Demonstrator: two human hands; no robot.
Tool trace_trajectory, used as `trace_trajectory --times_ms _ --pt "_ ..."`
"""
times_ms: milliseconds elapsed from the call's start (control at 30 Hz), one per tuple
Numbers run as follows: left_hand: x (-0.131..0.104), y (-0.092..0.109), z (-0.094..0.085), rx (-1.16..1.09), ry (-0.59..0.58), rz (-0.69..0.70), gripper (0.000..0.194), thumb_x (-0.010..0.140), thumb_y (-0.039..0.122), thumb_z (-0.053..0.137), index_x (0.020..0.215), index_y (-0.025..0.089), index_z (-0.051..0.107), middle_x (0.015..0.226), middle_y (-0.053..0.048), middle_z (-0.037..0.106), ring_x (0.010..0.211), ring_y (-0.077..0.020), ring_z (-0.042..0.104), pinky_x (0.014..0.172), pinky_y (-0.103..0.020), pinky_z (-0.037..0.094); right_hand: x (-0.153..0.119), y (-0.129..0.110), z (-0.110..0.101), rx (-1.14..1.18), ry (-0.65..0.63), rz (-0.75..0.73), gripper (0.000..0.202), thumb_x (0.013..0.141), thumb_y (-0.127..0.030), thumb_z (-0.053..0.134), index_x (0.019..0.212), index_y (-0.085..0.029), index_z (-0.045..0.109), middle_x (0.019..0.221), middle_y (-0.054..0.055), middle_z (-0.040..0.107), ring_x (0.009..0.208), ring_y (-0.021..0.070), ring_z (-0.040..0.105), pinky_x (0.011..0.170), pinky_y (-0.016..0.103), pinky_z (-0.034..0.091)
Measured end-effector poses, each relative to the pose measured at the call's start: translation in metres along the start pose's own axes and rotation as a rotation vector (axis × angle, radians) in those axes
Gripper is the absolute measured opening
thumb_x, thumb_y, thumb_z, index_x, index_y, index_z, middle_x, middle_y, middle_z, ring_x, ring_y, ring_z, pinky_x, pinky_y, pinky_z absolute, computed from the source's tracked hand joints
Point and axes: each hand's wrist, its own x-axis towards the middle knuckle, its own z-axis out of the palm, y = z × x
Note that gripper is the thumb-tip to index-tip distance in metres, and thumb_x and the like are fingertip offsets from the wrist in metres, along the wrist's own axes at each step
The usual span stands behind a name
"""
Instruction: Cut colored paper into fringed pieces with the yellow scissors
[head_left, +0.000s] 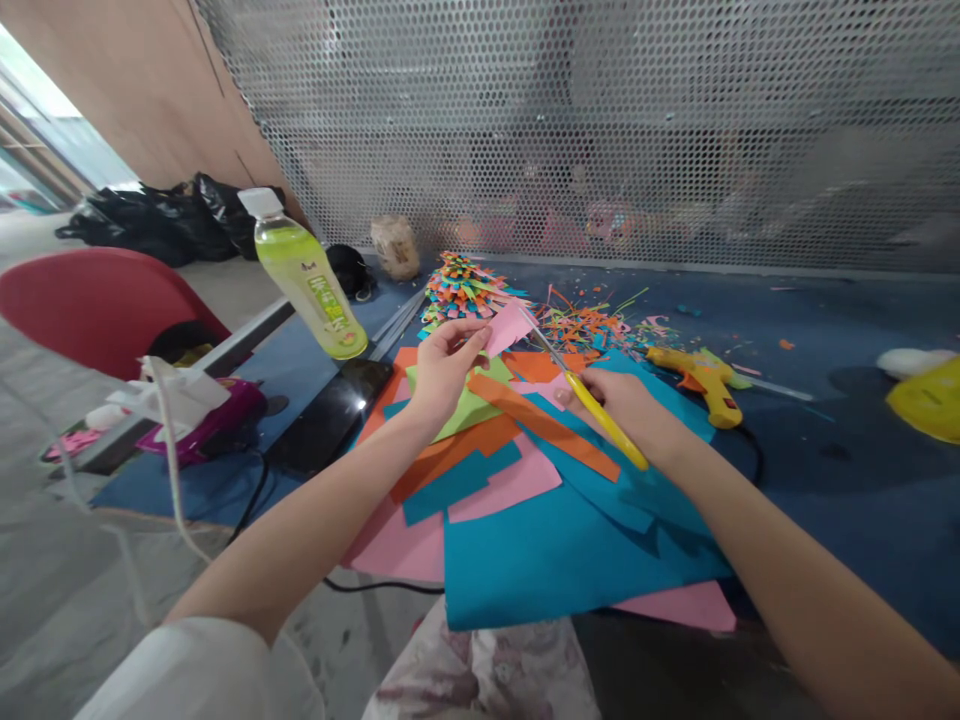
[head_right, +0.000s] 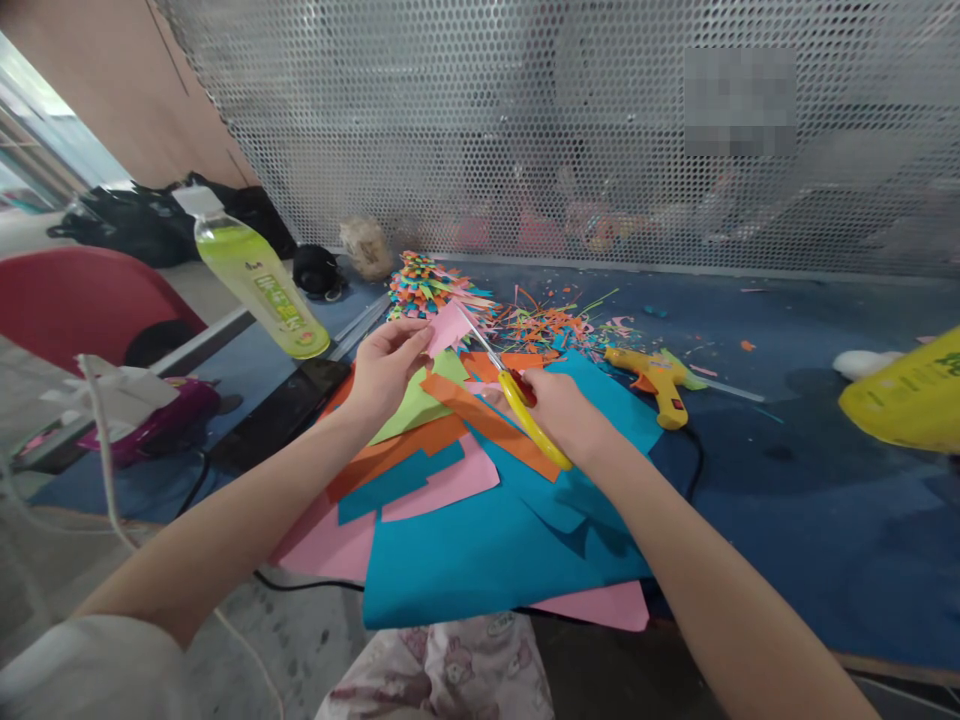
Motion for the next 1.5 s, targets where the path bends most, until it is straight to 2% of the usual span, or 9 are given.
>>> trace_trajectory --times_ms 133,433,567,700,933,1033,1200,1333,1500 --pt "0.000 0.000 0.000 0.005 -0.003 -0.007 0.024 0.061 0.030 0.082 0.077 0.017 0.069 0.070 0.002 0.063 0.053 -0.0048 0.053 0.049 -0.019 0.048 0.002 0.007 0.003 -0.018 -0.009 -0.002 0.038 0.080 -0.058 0.050 0.066 -0.023 0.046 0.060 0.000 0.051 0.056 0.0152 0.048 0.052 0.028 0.033" --pt "0.000 -0.005 -0.003 0.064 -0.067 -0.007 0.022 0.064 0.031 0.080 0.079 0.016 0.071 0.080 0.000 0.067 0.052 -0.0042 0.055 0.050 -0.020 0.049 0.000 0.008 0.000 -0.045 -0.059 0.005 0.030 0.082 -0.052 0.049 0.072 -0.023 0.047 0.068 0.003 0.055 0.061 0.0178 0.052 0.056 0.030 0.037" --pt "0.001 -0.008 -0.004 0.065 -0.073 0.000 0.022 0.066 0.031 0.080 0.080 0.017 0.071 0.083 -0.001 0.068 0.054 -0.0044 0.056 0.050 -0.019 0.050 0.001 0.007 0.002 -0.044 -0.036 0.001 0.030 0.082 -0.050 0.050 0.070 -0.023 0.047 0.065 0.002 0.054 0.059 0.0166 0.050 0.054 0.029 0.036" --pt "0.002 -0.009 -0.005 0.068 -0.077 0.004 0.019 0.067 0.030 0.079 0.080 0.017 0.072 0.083 0.000 0.068 0.055 -0.0045 0.056 0.050 -0.018 0.050 0.002 0.007 0.004 -0.039 -0.009 0.005 0.036 0.081 -0.056 0.051 0.067 -0.023 0.049 0.062 0.002 0.055 0.056 0.0154 0.047 0.053 0.029 0.035" --pt "0.001 -0.008 -0.005 0.091 -0.081 -0.043 0.021 0.066 0.030 0.079 0.080 0.016 0.072 0.078 0.000 0.068 0.053 -0.0049 0.057 0.050 -0.018 0.050 0.004 0.007 0.004 -0.043 0.032 -0.003 0.044 0.078 -0.061 0.055 0.057 -0.024 0.043 0.052 -0.002 0.042 0.050 0.0136 0.043 0.049 0.028 0.029" --pt "0.002 -0.006 -0.004 0.076 -0.036 -0.017 0.020 0.064 0.029 0.079 0.077 0.016 0.071 0.074 0.001 0.066 0.053 -0.0049 0.055 0.049 -0.019 0.050 0.004 0.010 0.005 -0.030 0.029 0.003 0.044 0.080 -0.061 0.051 0.059 -0.024 0.040 0.051 -0.003 0.039 0.048 0.0127 0.040 0.048 0.027 0.028" --pt "0.004 -0.004 -0.004 0.011 0.068 0.030 0.018 0.063 0.025 0.079 0.076 0.016 0.070 0.067 0.002 0.063 0.052 -0.0060 0.054 0.048 -0.019 0.050 0.001 0.012 0.005 -0.019 -0.020 -0.001 0.036 0.083 -0.056 0.050 0.069 -0.024 0.043 0.061 -0.001 0.050 0.053 0.0145 0.047 0.049 0.027 0.033" --pt "0.005 -0.004 -0.005 -0.014 0.088 0.079 0.016 0.065 0.024 0.077 0.077 0.016 0.069 0.070 0.001 0.064 0.053 -0.0062 0.055 0.050 -0.020 0.051 -0.001 0.011 0.003 -0.030 -0.051 -0.010 0.029 0.083 -0.050 0.052 0.073 -0.025 0.042 0.070 0.002 0.058 0.058 0.0155 0.051 0.051 0.027 0.035" --pt "0.004 -0.003 -0.004 -0.023 0.089 0.093 0.016 0.066 0.024 0.077 0.077 0.017 0.069 0.068 0.002 0.063 0.054 -0.0063 0.056 0.051 -0.020 0.051 -0.003 0.009 0.004 -0.050 -0.073 -0.009 0.027 0.084 -0.047 0.054 0.075 -0.024 0.043 0.072 0.002 0.060 0.058 0.0151 0.052 0.052 0.027 0.033"
